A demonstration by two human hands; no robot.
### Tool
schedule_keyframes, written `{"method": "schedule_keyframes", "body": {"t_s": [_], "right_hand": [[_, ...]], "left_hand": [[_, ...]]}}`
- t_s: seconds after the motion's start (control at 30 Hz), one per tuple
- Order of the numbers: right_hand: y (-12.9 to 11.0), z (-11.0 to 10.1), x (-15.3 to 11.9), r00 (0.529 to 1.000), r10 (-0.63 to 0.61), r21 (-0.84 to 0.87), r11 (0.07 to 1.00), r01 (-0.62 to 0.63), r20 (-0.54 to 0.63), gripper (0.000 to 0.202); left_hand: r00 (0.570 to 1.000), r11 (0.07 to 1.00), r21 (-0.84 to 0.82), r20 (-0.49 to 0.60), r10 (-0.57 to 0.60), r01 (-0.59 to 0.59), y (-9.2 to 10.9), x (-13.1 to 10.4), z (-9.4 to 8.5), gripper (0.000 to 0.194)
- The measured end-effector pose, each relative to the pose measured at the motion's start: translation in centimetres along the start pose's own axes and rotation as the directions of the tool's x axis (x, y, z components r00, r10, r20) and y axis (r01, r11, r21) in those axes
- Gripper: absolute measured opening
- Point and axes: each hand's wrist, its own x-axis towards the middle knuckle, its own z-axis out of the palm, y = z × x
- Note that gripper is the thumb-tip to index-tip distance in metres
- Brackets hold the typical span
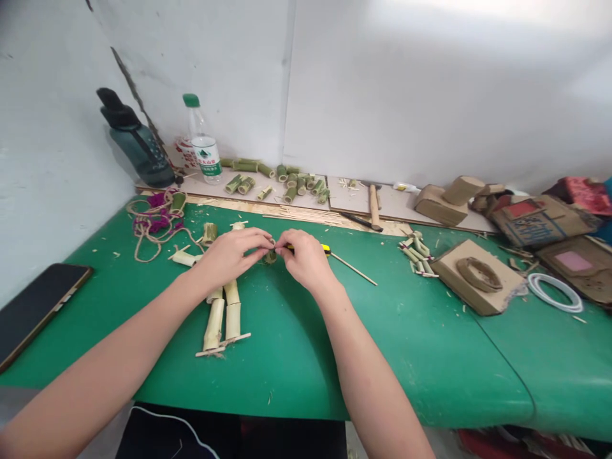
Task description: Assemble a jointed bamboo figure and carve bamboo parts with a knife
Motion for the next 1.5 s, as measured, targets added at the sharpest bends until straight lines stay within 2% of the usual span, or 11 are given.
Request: {"method": "schedule_keyframes", "body": {"t_s": [0.47,0.77,1.0,1.17,1.3,1.5], "right_hand": [[0.5,0.2,-0.1,0.999,0.053,0.074,0.996,-0.052,-0.011,0.010],[0.4,0.1,0.1,1.000,0.030,0.068,0.997,-0.029,-0.007,0.018],[0.4,0.7,0.0,0.990,0.035,-0.105,0.994,-0.021,0.134,0.023],[0.6,0.7,-0.1,0.990,-0.012,-0.083,0.996,0.024,0.142,0.024],[0.4,-0.2,-0.1,0.994,-0.034,-0.043,0.998,0.039,0.107,0.024],[0.4,-1.0,0.0,0.995,-0.095,0.022,0.995,0.095,-0.019,0.025]], "left_hand": [[0.999,0.999,0.043,0.020,-0.024,0.023,0.4,0.0,-0.3,0.026],[1.000,1.000,0.021,0.011,-0.020,0.020,0.4,0.0,-0.2,0.027],[0.999,0.998,0.058,0.017,-0.035,0.034,0.3,-0.1,-0.3,0.026],[0.998,0.996,0.075,0.030,-0.048,0.045,0.3,-0.1,-0.4,0.028],[0.998,0.996,0.072,0.033,-0.057,0.055,0.5,0.0,-0.6,0.031],[0.996,0.994,0.064,0.036,-0.086,0.084,0.6,-0.1,-0.9,0.031]]}}
